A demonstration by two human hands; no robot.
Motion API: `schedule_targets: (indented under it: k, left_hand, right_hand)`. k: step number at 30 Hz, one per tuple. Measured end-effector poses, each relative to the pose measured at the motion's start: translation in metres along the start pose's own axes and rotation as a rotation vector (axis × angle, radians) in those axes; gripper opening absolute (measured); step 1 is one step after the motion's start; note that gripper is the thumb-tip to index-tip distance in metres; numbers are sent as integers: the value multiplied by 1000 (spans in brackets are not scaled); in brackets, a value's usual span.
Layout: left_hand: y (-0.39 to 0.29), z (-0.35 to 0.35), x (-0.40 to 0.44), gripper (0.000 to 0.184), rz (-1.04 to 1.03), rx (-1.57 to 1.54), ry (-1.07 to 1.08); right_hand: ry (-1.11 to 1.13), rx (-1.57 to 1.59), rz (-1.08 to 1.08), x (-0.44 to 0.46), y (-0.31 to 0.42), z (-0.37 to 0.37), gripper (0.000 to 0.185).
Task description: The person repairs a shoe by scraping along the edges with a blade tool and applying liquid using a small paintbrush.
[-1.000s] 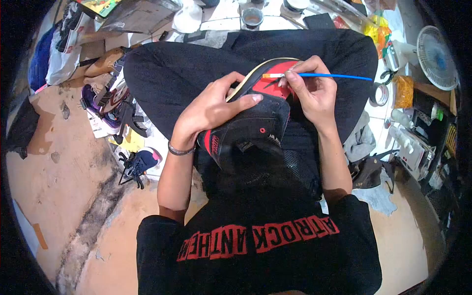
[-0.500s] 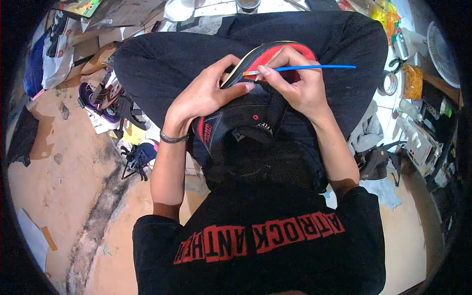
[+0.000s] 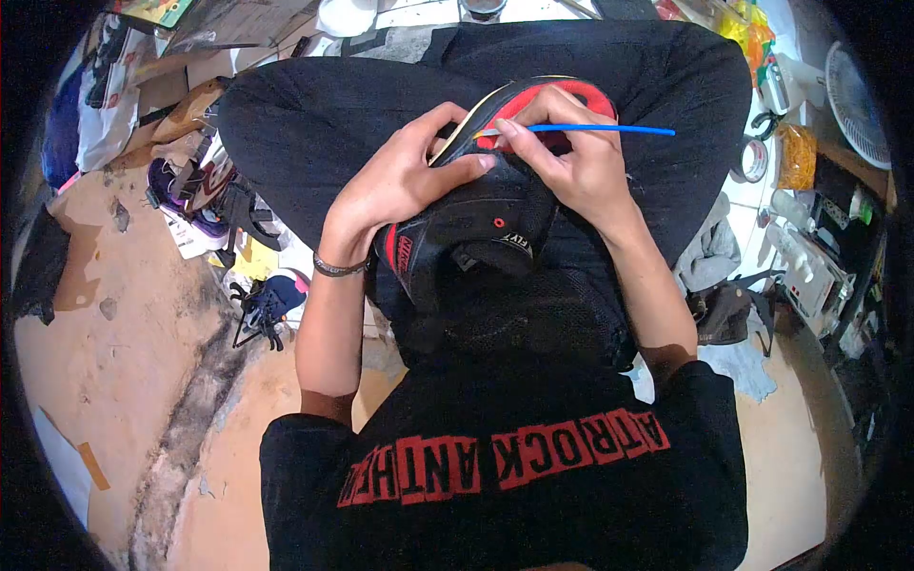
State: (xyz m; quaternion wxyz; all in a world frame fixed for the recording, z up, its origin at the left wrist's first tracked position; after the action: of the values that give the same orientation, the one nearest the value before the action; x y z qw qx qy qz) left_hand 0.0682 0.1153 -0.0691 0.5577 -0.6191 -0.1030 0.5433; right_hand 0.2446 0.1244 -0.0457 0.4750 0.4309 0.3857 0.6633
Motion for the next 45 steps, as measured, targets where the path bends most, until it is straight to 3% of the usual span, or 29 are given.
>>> schedule_targets:
  k: [15, 30, 33, 36, 42, 45]
  left_hand:
    - [8, -2, 1, 36, 7, -208, -35]
    - [10, -1, 4, 35, -19, -232, -38]
    - [10, -3, 4, 35, 3, -268, -27]
    - [9, -3, 2, 35, 6, -280, -28]
    - [8, -3, 3, 33, 0, -267, -19]
    - [12, -2, 4, 33, -16, -266, -15]
  right_hand:
    - [-86, 144, -75, -5, -8, 5, 20]
    - [-21, -29, 129, 4, 9, -5, 19]
    - [-67, 1, 97, 3, 8, -4, 18]
    - [-54, 63, -83, 1, 4, -1, 17]
    - [12, -5, 186, 4, 17, -4, 18]
    - [15, 34, 169, 5, 15, -9, 18]
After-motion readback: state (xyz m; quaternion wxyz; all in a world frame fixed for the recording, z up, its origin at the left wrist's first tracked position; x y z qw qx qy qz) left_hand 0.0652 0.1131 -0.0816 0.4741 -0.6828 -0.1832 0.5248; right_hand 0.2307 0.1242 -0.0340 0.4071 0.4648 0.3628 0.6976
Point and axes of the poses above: each hand's wrist, its own x-axis towards the middle knuckle, its own z-axis out of the back of the hand, y = z × x, the point moved 6 cm from there along x, towards the middle knuckle, and after that the axes turned 6 degrees about -y, right-handed, at the moved point
